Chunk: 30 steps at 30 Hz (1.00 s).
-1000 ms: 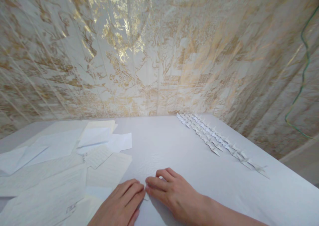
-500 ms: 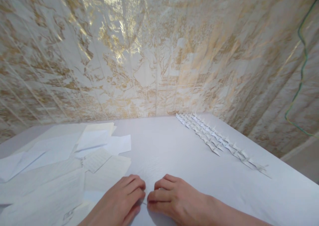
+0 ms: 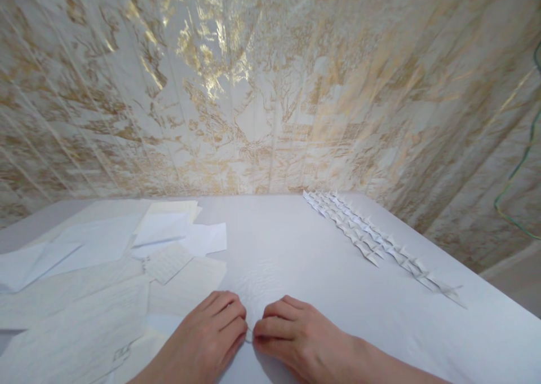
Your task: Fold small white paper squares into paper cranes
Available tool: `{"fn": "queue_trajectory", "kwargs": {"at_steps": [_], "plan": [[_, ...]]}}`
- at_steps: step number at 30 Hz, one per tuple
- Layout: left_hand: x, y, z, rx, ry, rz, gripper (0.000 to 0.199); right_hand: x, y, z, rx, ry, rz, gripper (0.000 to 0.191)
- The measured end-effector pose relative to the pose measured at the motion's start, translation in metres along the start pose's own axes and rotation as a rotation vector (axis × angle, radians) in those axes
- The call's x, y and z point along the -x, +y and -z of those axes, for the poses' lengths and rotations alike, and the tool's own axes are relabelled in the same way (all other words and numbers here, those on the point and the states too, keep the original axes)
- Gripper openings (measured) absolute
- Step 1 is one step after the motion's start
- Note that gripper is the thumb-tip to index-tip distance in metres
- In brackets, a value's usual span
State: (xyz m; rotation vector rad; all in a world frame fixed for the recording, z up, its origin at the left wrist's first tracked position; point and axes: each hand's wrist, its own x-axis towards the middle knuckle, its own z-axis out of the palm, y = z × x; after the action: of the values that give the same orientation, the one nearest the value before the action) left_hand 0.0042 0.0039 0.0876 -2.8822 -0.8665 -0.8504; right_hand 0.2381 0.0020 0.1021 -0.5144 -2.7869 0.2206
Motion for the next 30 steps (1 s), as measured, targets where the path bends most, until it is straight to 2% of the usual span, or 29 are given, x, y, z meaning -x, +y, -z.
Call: {"fn": "queue_trajectory", "kwargs": {"at_steps": [4, 6, 12, 20, 27, 30], "plan": [[0.001, -0.002, -0.005, 0.033, 0.036, 0.079, 0.027, -0.001, -0.002, 0.001, 0.016, -0.002, 0.01, 0.014], [0.001, -0.002, -0.007, 0.024, 0.004, 0.098, 0.026, -0.002, -0.002, 0.0, 0.032, 0.0, 0.014, 0.012], [0.001, -0.003, -0.012, 0.012, -0.025, 0.125, 0.024, -0.004, -0.003, -0.006, 0.042, -0.002, -0.009, 0.007], [0.001, -0.004, -0.01, 0.066, -0.055, 0.107, 0.021, -0.004, -0.003, -0.008, 0.059, -0.004, -0.039, 0.011], [0.011, -0.009, -0.016, 0.144, -0.076, 0.153, 0.018, -0.002, -0.002, -0.012, 0.016, 0.049, -0.058, 0.023], [0.012, -0.009, -0.015, 0.123, -0.092, 0.174, 0.017, -0.002, -0.003, -0.013, 0.023, 0.061, -0.064, 0.02]]}}
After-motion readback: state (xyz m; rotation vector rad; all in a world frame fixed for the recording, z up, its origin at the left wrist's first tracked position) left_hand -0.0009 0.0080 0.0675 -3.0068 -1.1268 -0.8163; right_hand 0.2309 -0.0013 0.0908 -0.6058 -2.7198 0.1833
